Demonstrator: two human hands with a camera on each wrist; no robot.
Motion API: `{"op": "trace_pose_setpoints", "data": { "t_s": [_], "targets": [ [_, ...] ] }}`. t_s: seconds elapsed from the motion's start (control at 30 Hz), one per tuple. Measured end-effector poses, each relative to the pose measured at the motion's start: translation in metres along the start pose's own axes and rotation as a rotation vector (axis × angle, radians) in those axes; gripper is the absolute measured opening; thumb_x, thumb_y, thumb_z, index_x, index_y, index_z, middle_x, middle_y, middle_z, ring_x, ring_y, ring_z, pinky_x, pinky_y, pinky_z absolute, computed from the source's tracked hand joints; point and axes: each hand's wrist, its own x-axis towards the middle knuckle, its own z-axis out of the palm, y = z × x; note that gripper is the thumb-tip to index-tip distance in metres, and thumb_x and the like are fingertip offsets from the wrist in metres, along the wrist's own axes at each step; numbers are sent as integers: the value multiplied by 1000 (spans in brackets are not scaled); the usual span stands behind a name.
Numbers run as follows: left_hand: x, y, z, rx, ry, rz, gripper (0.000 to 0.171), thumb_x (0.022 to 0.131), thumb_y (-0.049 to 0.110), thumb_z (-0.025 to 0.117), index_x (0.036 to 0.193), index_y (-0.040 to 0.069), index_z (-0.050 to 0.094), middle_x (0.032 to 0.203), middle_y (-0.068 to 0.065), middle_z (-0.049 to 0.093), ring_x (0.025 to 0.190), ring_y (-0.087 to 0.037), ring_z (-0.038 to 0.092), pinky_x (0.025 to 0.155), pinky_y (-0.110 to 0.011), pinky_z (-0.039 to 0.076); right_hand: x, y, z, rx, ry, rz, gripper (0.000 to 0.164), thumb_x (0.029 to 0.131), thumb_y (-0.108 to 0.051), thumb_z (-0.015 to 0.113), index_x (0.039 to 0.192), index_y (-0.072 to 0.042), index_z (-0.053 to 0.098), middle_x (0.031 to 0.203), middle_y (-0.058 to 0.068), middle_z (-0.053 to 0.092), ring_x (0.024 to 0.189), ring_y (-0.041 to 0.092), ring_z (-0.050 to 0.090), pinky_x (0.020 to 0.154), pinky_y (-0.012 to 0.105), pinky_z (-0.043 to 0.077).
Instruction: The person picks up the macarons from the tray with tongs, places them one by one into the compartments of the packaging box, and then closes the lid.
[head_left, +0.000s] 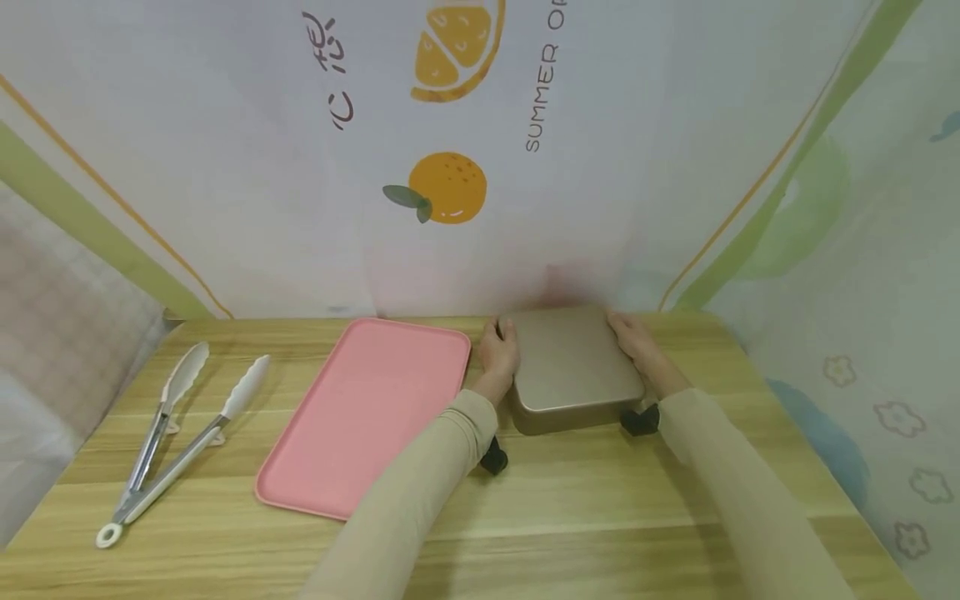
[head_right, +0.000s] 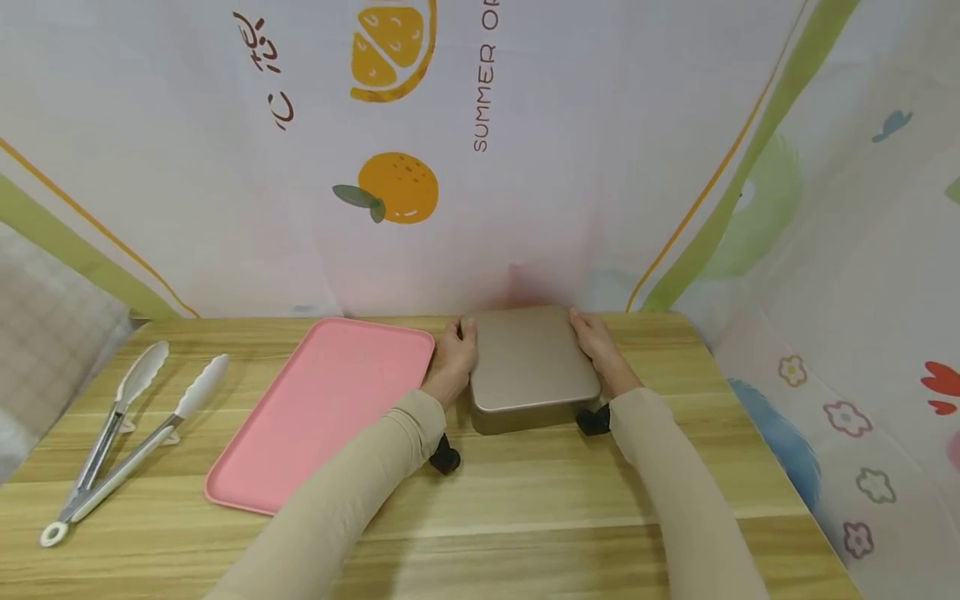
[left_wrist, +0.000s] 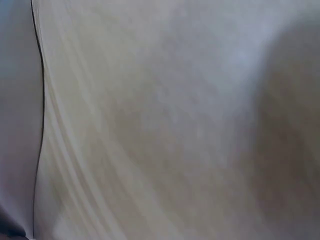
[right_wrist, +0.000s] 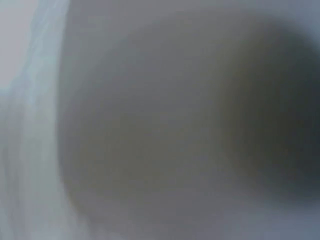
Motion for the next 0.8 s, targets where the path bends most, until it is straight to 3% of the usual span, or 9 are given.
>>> {"op": "trace_pose_setpoints", "data": {
  "t_s": [0.2, 0.33, 0.43, 0.6, 0.67, 0.8],
  "targets": [
    [-1, 5, -11, 53, -97, -11, 55, 101, 39, 35, 147, 8, 30, 149, -12, 35, 136, -29, 33, 112, -40, 25, -8, 1, -13, 35, -108, -9, 64, 103, -41, 15, 148, 3, 11, 152, 28, 11, 139, 45, 14, 112, 53, 18],
    [-1, 16, -23, 7, -191, -2, 63, 101, 44, 31, 151, 9, 16, 155, -10, 20, 142, -27, 19, 115, -39, 16, -17, -4, -26, 83, -141, -57, 68, 103, -42, 15, 146, 10, 6, 150, 34, 10, 138, 48, 14, 112, 51, 17],
    [-1, 24, -33, -42, -280, 1, 65, 101, 46, 29, 152, 11, 9, 157, -9, 12, 143, -29, 14, 114, -43, 17, -26, -7, -35, 90, -154, -98, 71, 102, -43, 18, 145, 12, 3, 149, 36, 7, 137, 50, 12, 112, 53, 16],
    [-7, 39, -54, 1, -412, 38, 67, 100, 52, 26, 152, 16, 5, 158, -4, 6, 144, -26, 7, 115, -43, 9, -43, -19, -39, -22, -120, -166, 74, 101, -48, 22, 147, 8, 8, 150, 33, 9, 137, 49, 14, 109, 56, 19],
    [-10, 44, -64, 35, -456, 83, 68, 99, 53, 26, 152, 15, 5, 158, -3, 5, 145, -23, 6, 116, -40, 7, -53, -28, -38, -89, -95, -220, 72, 101, -47, 24, 146, 8, 13, 151, 31, 14, 138, 47, 16, 109, 56, 21],
    [-20, 49, -88, 120, -546, 171, 68, 98, 55, 26, 152, 18, 6, 158, -1, 8, 144, -24, 10, 115, -44, 11, -78, -46, -28, -243, -53, -382, 59, 103, -36, 29, 144, 7, 27, 149, 27, 24, 136, 46, 23, 108, 57, 23]
  ]
}}
